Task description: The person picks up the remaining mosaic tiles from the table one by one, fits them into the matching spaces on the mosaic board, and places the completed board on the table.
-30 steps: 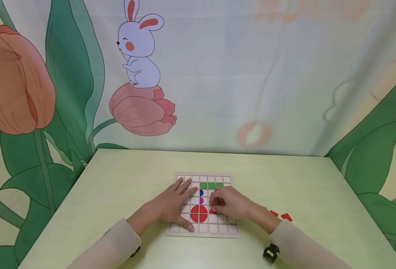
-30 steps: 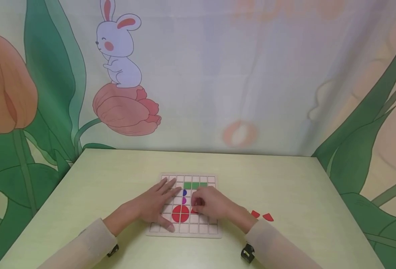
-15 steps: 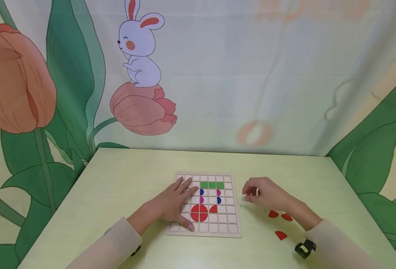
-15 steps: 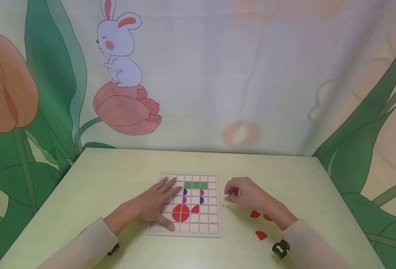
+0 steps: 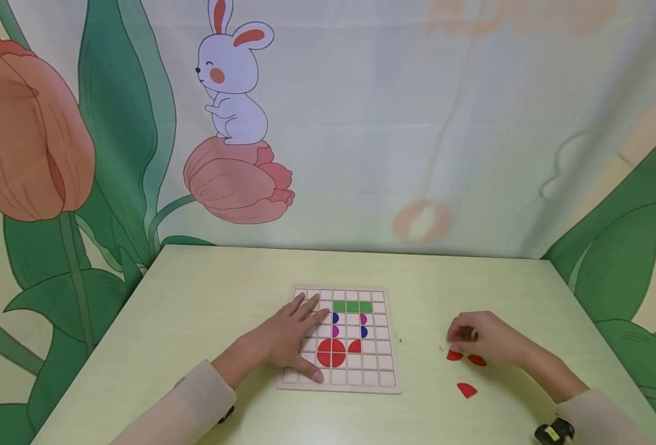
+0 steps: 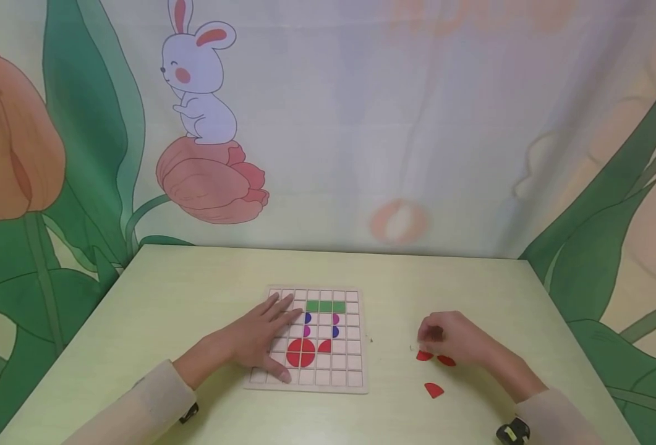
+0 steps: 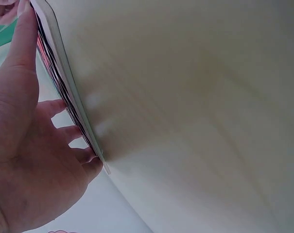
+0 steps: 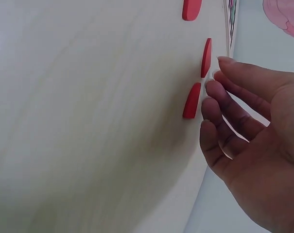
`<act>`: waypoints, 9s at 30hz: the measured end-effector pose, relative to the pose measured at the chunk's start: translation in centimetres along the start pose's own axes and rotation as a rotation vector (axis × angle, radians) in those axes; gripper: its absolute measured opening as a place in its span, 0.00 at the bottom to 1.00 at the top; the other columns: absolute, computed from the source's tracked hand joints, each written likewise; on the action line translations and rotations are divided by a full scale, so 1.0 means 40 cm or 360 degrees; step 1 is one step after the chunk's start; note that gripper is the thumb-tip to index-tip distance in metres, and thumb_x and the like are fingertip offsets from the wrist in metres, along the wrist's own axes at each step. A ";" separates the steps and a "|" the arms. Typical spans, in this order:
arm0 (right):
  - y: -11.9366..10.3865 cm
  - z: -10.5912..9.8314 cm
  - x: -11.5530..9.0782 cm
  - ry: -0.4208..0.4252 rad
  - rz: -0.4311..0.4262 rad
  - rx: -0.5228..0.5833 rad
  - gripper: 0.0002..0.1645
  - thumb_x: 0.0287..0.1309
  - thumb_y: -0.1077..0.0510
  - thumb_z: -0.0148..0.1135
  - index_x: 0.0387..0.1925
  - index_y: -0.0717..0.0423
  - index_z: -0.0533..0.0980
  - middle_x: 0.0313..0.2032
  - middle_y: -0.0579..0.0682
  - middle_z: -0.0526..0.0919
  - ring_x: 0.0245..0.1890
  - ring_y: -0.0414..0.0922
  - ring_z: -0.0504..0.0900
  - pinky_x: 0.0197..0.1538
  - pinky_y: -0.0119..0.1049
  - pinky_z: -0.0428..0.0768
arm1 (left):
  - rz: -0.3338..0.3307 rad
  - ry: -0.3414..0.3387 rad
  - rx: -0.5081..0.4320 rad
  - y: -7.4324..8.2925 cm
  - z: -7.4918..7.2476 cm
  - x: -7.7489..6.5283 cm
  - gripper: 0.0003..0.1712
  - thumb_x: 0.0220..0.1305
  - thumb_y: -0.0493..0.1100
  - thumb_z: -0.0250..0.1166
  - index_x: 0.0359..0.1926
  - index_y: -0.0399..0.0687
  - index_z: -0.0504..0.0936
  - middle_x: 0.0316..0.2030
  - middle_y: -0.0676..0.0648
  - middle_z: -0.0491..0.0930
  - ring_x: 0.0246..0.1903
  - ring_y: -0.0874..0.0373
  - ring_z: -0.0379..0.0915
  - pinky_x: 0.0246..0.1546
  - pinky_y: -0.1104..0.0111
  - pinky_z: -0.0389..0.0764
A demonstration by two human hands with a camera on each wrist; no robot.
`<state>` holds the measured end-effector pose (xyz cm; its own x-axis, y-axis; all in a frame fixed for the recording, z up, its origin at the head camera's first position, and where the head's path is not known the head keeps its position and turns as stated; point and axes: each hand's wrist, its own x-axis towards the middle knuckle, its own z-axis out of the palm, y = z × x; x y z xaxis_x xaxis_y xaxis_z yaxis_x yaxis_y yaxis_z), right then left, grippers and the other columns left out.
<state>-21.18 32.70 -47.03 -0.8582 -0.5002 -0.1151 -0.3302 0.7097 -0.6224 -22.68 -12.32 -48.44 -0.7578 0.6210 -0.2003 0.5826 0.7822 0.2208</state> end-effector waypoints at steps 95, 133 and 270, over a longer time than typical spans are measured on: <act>-0.028 0.010 -0.030 0.0003 -0.0070 -0.0158 0.17 0.59 0.60 0.79 0.48 0.53 0.83 0.37 0.42 0.80 0.39 0.42 0.77 0.42 0.32 0.82 | -0.0023 -0.0014 -0.0037 0.006 0.000 -0.001 0.77 0.45 0.85 0.71 0.86 0.53 0.51 0.86 0.41 0.38 0.83 0.36 0.30 0.81 0.45 0.46; -0.056 0.052 -0.033 -0.0062 -0.0115 0.0081 0.13 0.66 0.68 0.71 0.38 0.45 0.79 0.35 0.43 0.83 0.36 0.39 0.79 0.41 0.31 0.81 | -0.0008 -0.0026 -0.0131 0.013 -0.007 -0.008 0.75 0.47 0.80 0.76 0.86 0.52 0.51 0.86 0.41 0.38 0.83 0.37 0.30 0.81 0.44 0.44; 0.021 -0.067 -0.087 -0.0135 -0.0034 -0.0005 0.09 0.62 0.60 0.76 0.39 0.53 0.82 0.34 0.43 0.81 0.35 0.39 0.78 0.37 0.32 0.82 | 0.0006 -0.0023 -0.0096 0.006 -0.002 -0.002 0.76 0.47 0.82 0.73 0.86 0.52 0.50 0.86 0.41 0.38 0.83 0.36 0.30 0.81 0.43 0.44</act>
<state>-19.53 36.37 -45.10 -0.8146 -0.5553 -0.1673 -0.3491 0.6999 -0.6231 -22.50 -12.19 -48.30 -0.7511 0.6247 -0.2133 0.5662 0.7758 0.2784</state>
